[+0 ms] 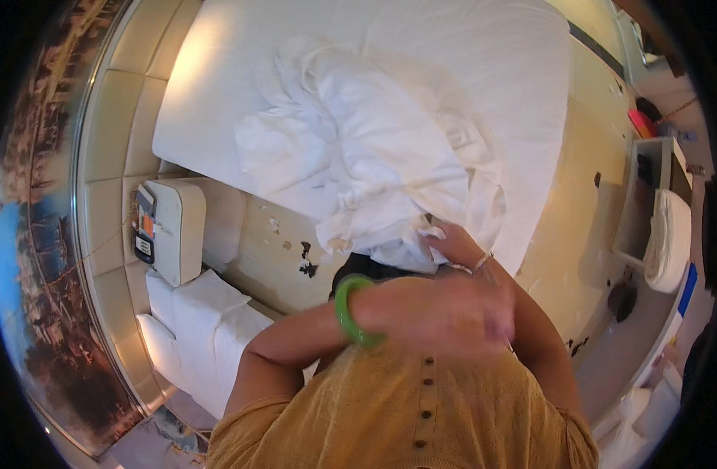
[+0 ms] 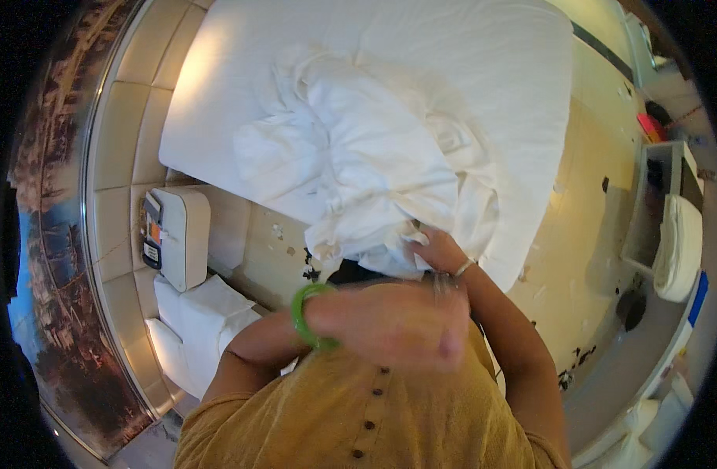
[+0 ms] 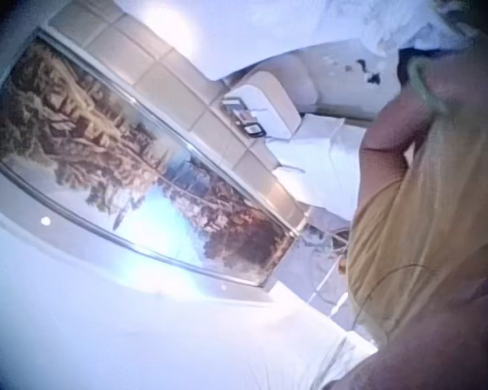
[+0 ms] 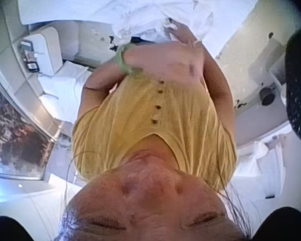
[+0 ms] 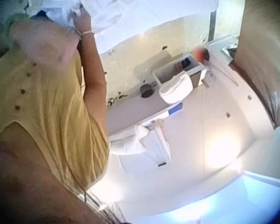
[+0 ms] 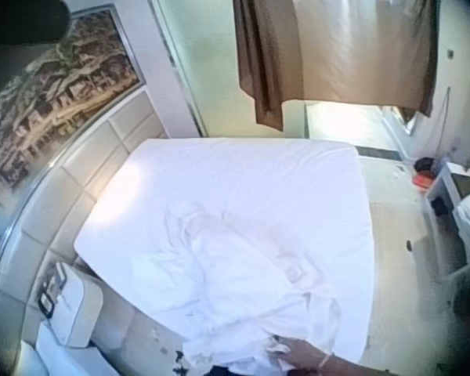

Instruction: The person folds a white sheet on a bed. They smooth the fabric, fold it in half multiple times, and adjust the edges to create a neat rectangular bundle.

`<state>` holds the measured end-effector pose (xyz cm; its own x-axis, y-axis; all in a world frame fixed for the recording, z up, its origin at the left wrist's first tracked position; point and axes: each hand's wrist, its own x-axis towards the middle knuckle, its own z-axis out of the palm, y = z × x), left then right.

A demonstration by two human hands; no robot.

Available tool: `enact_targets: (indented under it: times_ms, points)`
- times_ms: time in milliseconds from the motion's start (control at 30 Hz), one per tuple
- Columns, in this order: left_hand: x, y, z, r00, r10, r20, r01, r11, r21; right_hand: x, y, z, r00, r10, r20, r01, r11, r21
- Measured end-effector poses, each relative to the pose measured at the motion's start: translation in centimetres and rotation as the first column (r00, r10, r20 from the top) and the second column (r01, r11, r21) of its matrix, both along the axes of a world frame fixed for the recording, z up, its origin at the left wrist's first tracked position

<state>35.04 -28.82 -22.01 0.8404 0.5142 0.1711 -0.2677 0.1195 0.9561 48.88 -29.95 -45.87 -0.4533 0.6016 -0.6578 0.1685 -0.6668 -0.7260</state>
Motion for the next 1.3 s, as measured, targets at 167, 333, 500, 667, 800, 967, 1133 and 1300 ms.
enact_targets:
  times_ms: [167,333,500,667,800,967,1133,1300]
  points:
    - [-5.1,3.1,-18.7,0.253,0.653,-0.714,-0.014,0.740,0.672,0.9,0.4,2.1,0.798,0.362,0.482,-0.529,0.805,0.270]
    - [-6.1,2.3,-23.0,0.275,0.475,-0.835,0.009,0.868,0.497,2.1,0.3,1.4,0.676,0.547,0.494,-0.710,0.663,0.236]
    - [-5.5,1.1,-23.4,0.378,0.548,-0.746,-0.022,0.811,0.584,3.2,0.9,2.3,0.670,0.534,0.516,-0.711,0.663,0.235]
    - [-6.5,0.5,-21.9,0.424,0.580,-0.696,-0.117,0.797,0.593,5.8,1.4,1.0,0.635,0.460,0.621,-0.697,0.687,0.205]
    - [-7.2,0.0,-20.6,0.345,0.514,-0.785,-0.163,0.857,0.489,7.7,1.7,0.3,0.663,0.355,0.660,-0.670,0.673,0.312]
    - [-8.0,-0.7,-21.8,0.306,0.536,-0.787,-0.172,0.844,0.508,6.9,3.2,2.5,0.680,0.327,0.656,-0.586,0.780,0.219]
    - [-8.4,-1.3,-22.8,0.373,0.526,-0.764,-0.163,0.848,0.504,4.6,2.3,1.7,0.767,0.171,0.619,-0.386,0.893,0.231]
    - [-8.7,-1.8,-22.8,0.395,0.551,-0.735,-0.172,0.830,0.530,2.4,1.5,2.4,0.783,0.127,0.609,-0.387,0.866,0.317]
